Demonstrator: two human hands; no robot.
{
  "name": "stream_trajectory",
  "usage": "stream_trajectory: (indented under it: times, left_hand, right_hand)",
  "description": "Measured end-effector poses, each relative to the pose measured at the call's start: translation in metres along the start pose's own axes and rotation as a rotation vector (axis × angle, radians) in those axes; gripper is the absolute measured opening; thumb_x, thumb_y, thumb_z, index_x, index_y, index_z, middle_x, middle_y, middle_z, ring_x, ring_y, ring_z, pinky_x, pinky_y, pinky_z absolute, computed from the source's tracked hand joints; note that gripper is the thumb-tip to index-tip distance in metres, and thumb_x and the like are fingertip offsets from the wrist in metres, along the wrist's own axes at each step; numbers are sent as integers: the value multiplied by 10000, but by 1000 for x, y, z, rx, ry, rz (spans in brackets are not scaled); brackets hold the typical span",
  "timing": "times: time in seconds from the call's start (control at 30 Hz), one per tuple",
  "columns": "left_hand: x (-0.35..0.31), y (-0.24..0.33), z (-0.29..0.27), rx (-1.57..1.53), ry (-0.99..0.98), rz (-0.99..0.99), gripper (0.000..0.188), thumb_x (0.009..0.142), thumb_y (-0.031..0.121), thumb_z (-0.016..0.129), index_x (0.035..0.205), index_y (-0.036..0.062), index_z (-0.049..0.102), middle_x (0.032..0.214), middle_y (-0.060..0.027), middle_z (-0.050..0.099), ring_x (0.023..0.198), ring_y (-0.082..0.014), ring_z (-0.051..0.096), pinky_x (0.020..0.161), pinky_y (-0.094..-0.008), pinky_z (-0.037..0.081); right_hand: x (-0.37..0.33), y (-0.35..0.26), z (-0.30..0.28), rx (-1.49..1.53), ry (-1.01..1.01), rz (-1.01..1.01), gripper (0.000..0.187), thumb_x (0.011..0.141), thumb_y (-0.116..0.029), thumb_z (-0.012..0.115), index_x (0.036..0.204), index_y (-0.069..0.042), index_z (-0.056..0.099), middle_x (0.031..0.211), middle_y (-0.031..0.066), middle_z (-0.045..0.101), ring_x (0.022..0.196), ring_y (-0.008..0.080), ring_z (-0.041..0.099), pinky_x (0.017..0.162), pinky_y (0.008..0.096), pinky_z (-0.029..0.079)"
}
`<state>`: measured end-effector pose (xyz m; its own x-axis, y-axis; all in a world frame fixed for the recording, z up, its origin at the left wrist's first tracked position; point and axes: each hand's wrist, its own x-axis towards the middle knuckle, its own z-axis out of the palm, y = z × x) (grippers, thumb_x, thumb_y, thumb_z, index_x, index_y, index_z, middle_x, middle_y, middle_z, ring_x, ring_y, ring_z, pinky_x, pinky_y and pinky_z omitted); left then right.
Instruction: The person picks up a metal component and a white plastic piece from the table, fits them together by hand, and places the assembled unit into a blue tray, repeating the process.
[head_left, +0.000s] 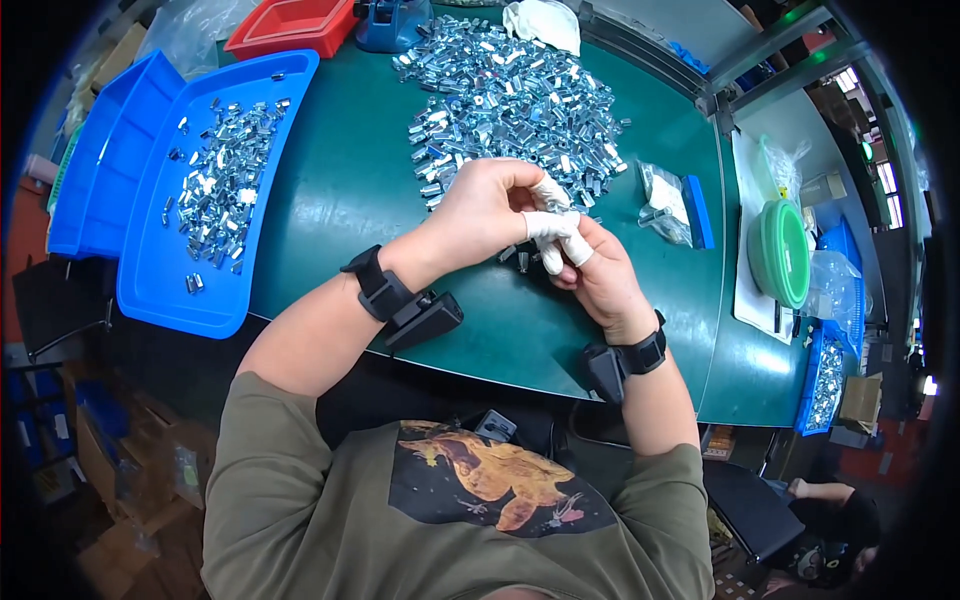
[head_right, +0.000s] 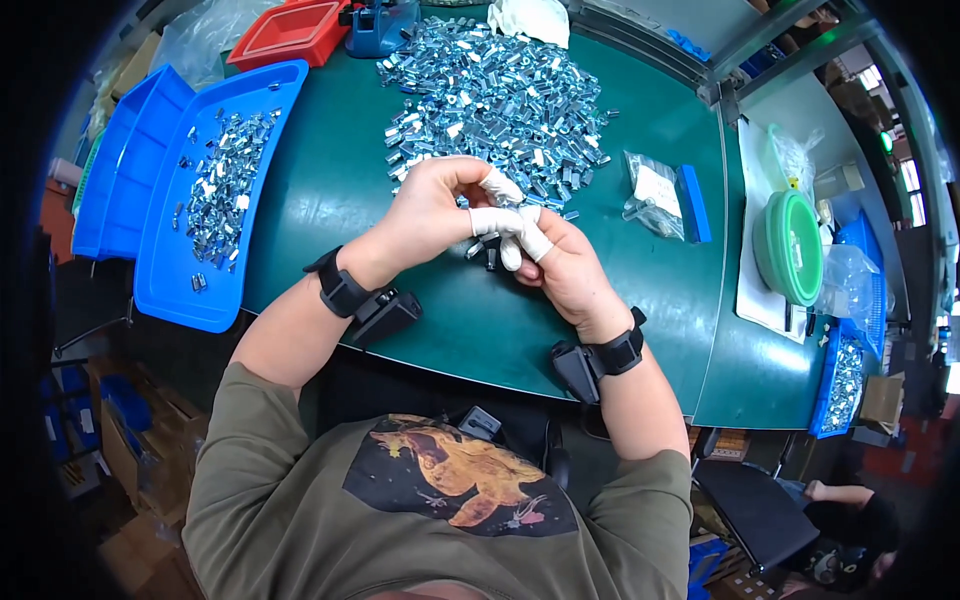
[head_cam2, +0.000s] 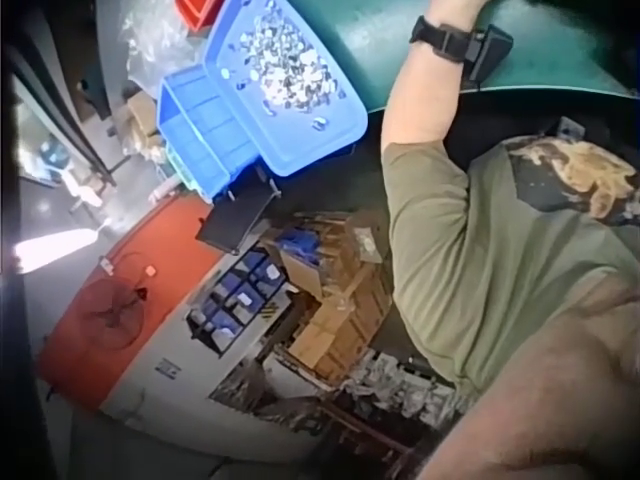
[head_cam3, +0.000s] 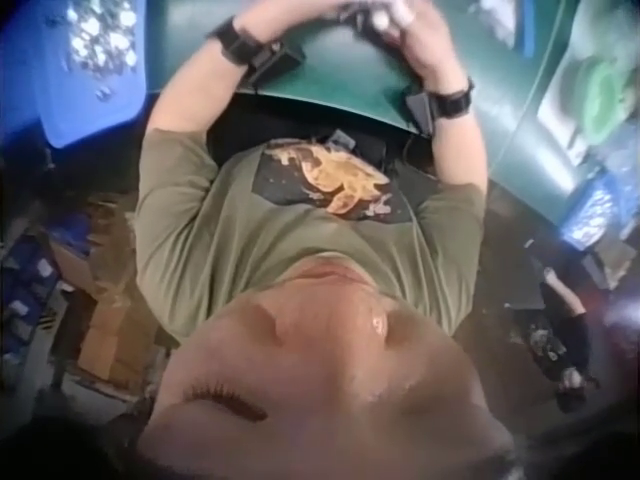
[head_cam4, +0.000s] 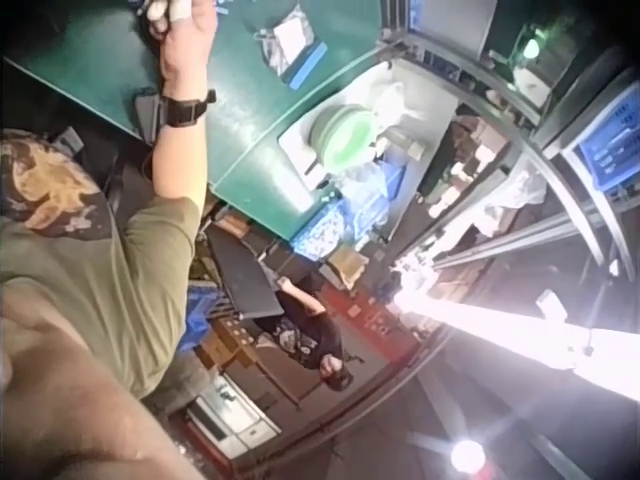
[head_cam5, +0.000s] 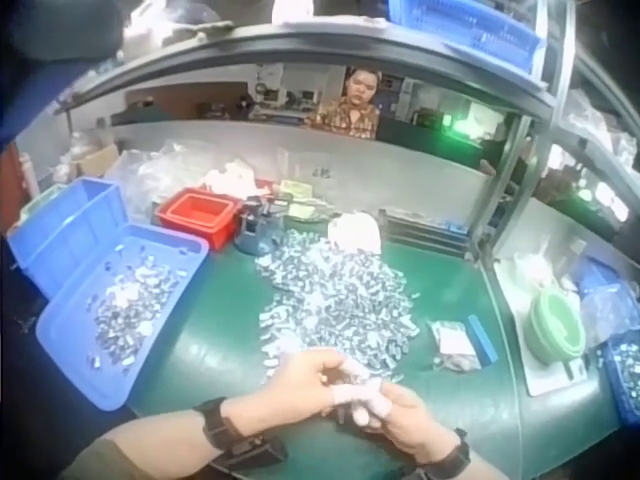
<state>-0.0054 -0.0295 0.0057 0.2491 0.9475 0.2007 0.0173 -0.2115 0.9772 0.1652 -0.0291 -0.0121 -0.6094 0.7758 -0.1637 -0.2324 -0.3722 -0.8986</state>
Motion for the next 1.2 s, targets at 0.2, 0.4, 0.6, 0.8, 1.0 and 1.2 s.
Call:
stream_trajectory:
  times: [0.2,0.4,0.6,0.8,1.0,1.2]
  left_hand:
    - [18,5,-40,-127,277,148,199,671,143,696,805,25,607,722,-21,578,643,-60,523,569,-210,420]
    - [11,13,-49,453,-19,-168,168,688,115,661,810,17,600,665,-39,564,611,-89,535,560,-231,427]
    - [6,2,-34,1022,-94,4,172,683,139,639,802,26,588,539,-42,495,505,-95,487,514,-225,401]
    - [11,-1,-35,439,-17,-241,132,743,143,599,807,33,566,643,-16,542,563,-73,504,534,-216,411]
    - [12,-4,-22,-351,-65,-324,123,789,130,574,877,52,541,781,8,557,640,-59,515,594,-187,433]
    - [10,-9,-8,-194,-63,-191,146,759,60,603,891,23,554,810,-16,572,709,-70,541,651,-201,452]
  right_hand:
    - [4,-2,-12,-78,134,-78,213,882,-230,436,925,-42,527,608,-33,442,476,27,313,441,160,249]
    - [6,-3,-13,-237,307,-112,221,885,-227,433,911,-37,543,607,-43,461,484,11,305,443,152,236]
    - [7,2,-10,-325,275,-179,193,884,-188,431,925,-32,538,622,-38,469,501,18,345,459,155,269]
    - [6,9,-10,-432,234,-268,144,869,-123,453,930,-14,524,649,-31,480,551,35,420,504,174,345]
    - [2,5,-8,-647,288,-333,136,858,-102,468,925,1,527,664,-21,498,570,38,439,516,184,368]
    - [2,1,-9,-943,332,-462,154,864,-144,468,868,-12,546,606,-23,483,513,37,415,471,183,342]
